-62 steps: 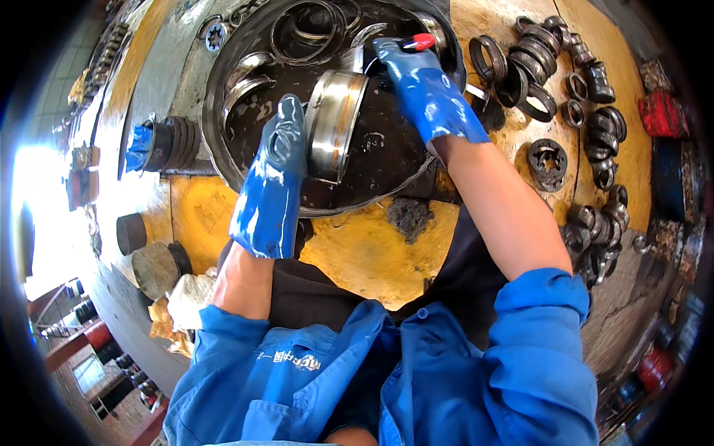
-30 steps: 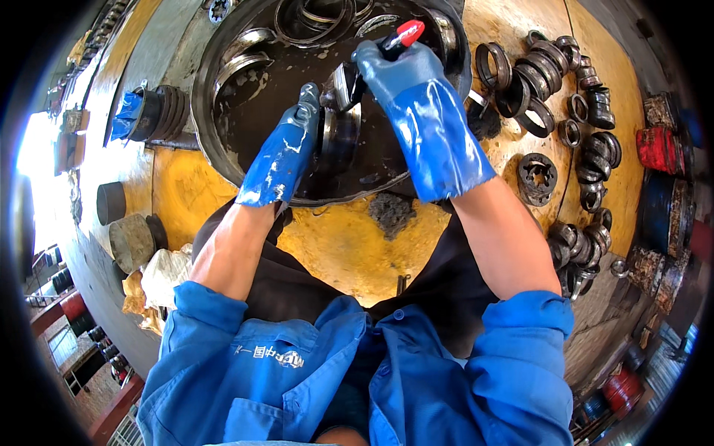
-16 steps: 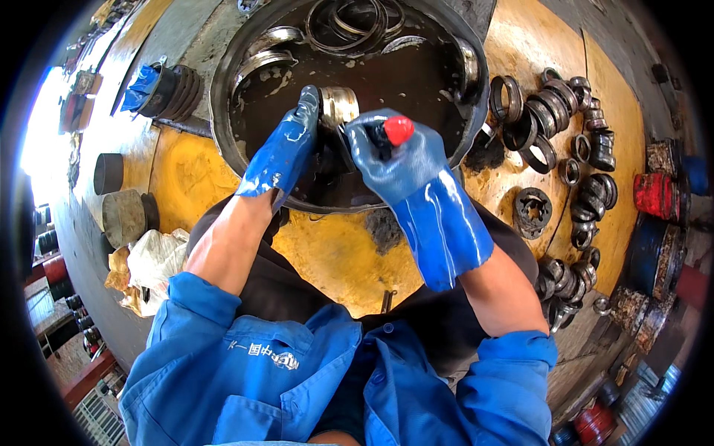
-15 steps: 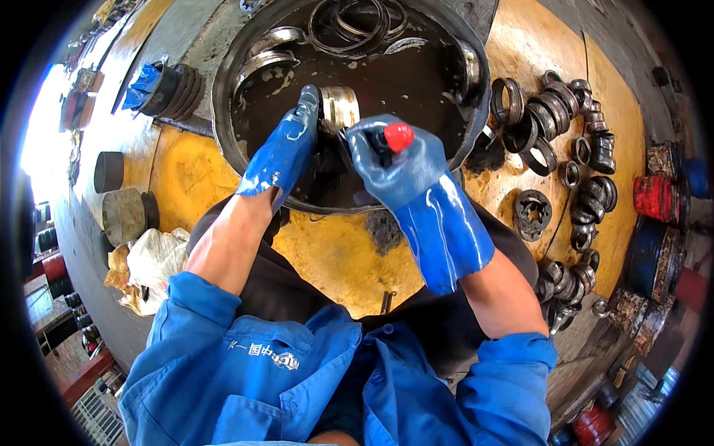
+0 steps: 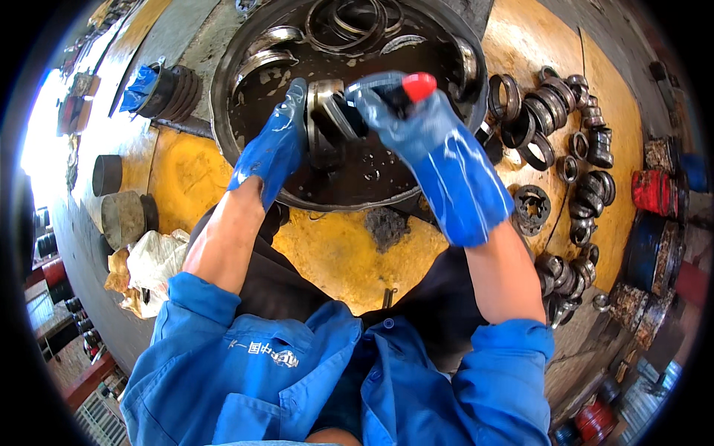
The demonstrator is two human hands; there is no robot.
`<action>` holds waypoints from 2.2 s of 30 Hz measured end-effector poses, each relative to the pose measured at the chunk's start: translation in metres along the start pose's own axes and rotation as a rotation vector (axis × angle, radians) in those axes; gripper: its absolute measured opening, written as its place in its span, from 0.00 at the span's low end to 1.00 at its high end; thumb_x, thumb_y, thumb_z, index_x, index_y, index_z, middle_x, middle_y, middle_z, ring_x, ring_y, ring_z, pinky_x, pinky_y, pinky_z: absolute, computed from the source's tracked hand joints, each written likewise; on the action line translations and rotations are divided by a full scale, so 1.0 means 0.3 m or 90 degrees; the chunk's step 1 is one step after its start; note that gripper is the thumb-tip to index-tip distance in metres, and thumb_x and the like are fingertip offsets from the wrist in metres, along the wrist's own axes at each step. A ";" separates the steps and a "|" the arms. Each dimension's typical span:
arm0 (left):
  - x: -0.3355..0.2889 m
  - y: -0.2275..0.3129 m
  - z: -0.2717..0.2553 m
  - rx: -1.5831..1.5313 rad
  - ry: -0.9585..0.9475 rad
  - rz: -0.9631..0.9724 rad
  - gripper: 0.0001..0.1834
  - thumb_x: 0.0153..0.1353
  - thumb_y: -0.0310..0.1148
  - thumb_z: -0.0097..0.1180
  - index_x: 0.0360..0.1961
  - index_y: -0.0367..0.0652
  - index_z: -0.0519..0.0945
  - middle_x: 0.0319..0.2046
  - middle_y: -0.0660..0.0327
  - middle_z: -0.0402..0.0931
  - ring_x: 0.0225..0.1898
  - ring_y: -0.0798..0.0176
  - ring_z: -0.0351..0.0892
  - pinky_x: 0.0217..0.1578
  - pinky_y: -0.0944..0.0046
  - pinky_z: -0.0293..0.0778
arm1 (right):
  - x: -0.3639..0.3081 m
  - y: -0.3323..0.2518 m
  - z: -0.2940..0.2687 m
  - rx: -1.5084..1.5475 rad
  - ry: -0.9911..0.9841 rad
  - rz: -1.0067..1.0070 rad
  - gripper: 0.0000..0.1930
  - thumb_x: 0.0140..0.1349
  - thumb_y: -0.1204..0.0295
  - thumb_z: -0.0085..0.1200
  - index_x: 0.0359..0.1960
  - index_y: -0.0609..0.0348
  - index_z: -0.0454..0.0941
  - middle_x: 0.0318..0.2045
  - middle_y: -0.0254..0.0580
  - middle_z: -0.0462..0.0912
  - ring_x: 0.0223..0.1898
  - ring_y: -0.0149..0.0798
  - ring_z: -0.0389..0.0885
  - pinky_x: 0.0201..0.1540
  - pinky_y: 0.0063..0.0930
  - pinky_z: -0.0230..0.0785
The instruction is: The person cleans various metal bearing components in a basin of dark liquid using a brush and then places the cleaned parts onto the ground or another surface.
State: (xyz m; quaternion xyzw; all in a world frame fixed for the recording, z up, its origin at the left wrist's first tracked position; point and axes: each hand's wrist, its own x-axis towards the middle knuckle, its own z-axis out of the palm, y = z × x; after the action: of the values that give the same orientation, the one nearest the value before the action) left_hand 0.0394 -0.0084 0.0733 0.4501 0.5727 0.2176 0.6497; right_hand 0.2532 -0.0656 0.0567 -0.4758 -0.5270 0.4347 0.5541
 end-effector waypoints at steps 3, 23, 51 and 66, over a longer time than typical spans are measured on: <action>0.023 -0.014 -0.004 -0.053 -0.003 -0.010 0.26 0.73 0.48 0.58 0.60 0.37 0.79 0.50 0.53 0.84 0.50 0.52 0.83 0.57 0.55 0.75 | 0.061 -0.002 -0.027 0.059 0.043 0.069 0.08 0.66 0.76 0.63 0.46 0.61 0.86 0.35 0.40 0.89 0.37 0.30 0.86 0.43 0.26 0.81; 0.194 -0.017 -0.104 -0.424 -0.260 0.019 0.28 0.74 0.54 0.49 0.62 0.44 0.77 0.53 0.54 0.84 0.38 0.56 0.87 0.39 0.50 0.85 | 0.084 0.014 -0.129 -0.062 0.184 0.340 0.16 0.70 0.61 0.56 0.49 0.62 0.85 0.40 0.42 0.88 0.41 0.34 0.84 0.46 0.27 0.76; 0.013 -0.017 -0.006 -0.463 -0.258 0.065 0.28 0.79 0.47 0.43 0.72 0.44 0.65 0.63 0.50 0.74 0.57 0.54 0.77 0.58 0.54 0.73 | 0.125 0.186 -0.034 0.336 0.310 0.548 0.19 0.76 0.55 0.48 0.48 0.56 0.84 0.37 0.41 0.88 0.34 0.37 0.85 0.41 0.32 0.79; -0.061 -0.053 -0.050 -0.455 -0.237 0.088 0.29 0.81 0.44 0.40 0.77 0.43 0.59 0.69 0.48 0.69 0.66 0.53 0.71 0.68 0.56 0.67 | 0.112 0.188 -0.063 0.008 0.254 0.556 0.29 0.69 0.46 0.48 0.46 0.63 0.85 0.38 0.51 0.87 0.38 0.44 0.81 0.48 0.40 0.71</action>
State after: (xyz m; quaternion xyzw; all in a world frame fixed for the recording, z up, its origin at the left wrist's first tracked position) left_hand 0.0170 -0.0258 0.0711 0.2651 0.3026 0.3607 0.8414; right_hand 0.2754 -0.0243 0.0069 -0.7233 -0.1588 0.5303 0.4128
